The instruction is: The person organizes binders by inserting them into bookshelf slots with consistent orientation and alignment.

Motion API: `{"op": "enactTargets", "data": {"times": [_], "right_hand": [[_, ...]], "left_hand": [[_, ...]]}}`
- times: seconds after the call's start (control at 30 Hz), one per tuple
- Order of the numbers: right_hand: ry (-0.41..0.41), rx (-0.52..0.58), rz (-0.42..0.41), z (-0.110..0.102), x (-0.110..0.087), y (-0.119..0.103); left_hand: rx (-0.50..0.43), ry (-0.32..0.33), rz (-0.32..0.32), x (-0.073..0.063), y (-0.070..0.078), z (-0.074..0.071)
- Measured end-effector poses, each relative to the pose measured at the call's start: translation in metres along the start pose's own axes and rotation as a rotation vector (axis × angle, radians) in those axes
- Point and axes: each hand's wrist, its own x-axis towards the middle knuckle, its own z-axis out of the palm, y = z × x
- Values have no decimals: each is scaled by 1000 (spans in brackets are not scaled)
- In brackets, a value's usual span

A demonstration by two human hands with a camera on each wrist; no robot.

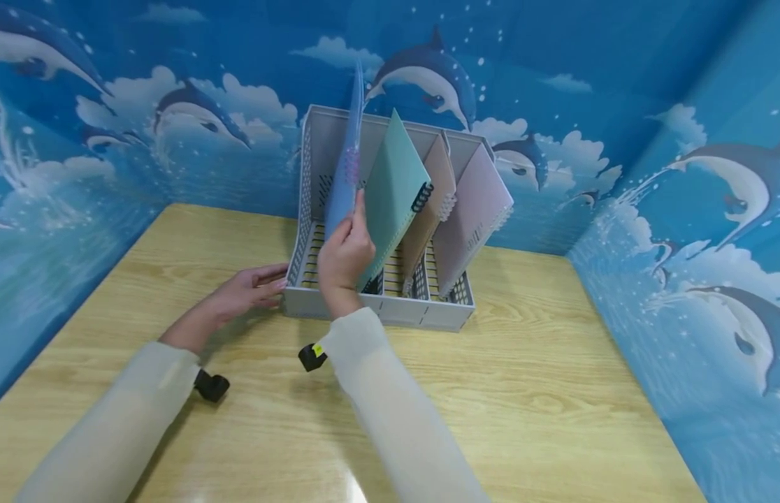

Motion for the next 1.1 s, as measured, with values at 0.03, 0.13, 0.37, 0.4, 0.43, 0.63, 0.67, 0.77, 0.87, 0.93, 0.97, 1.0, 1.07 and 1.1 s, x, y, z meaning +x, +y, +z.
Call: {"op": "enactTargets", "data": {"times": [0.03, 0.13, 0.37, 0.4, 0.43, 0.63, 0.67, 0.77, 0.87, 0.93, 0.97, 1.0, 1.07, 1.1], "right_hand": [[1, -3, 10, 1, 0, 0], [-4, -7, 47, 4, -2, 0], [-28, 11, 135, 7, -10, 5], [-33, 12, 141, 7, -12, 6], [-37, 8, 143, 7, -13, 8], [-58, -10, 159, 6, -19, 16], [-58, -10, 160, 6, -19, 17], [-56, -15, 153, 7, -21, 21], [-68, -14, 142, 9, -23, 24], [-81, -12, 138, 9, -24, 27], [-88, -10, 136, 9, -25, 28], [-92, -14, 135, 9, -25, 28], [-104, -23, 132, 8, -25, 30], [-111, -28, 130, 8, -25, 30]], "left_hand": [[-1, -3, 4, 0, 0, 0], [-10, 2, 10, -1, 1, 0], [-8, 20, -4, 0, -1, -2], [-7, 17, -4, 0, -1, -2], [-8, 17, -6, 0, -2, -2], [-1, 5, 4, 0, -3, -1], [-1, 2, 8, 0, -3, -1], [-10, -3, 19, 0, -1, 0], [-24, -5, 23, -1, -2, -1], [-31, -4, 14, -1, -2, -1], [-33, -4, 8, -1, -2, -2], [-32, -5, 3, 0, -2, -2], [-33, -6, -10, 0, -2, -3], [-33, -5, -16, 0, -3, -3]]}}
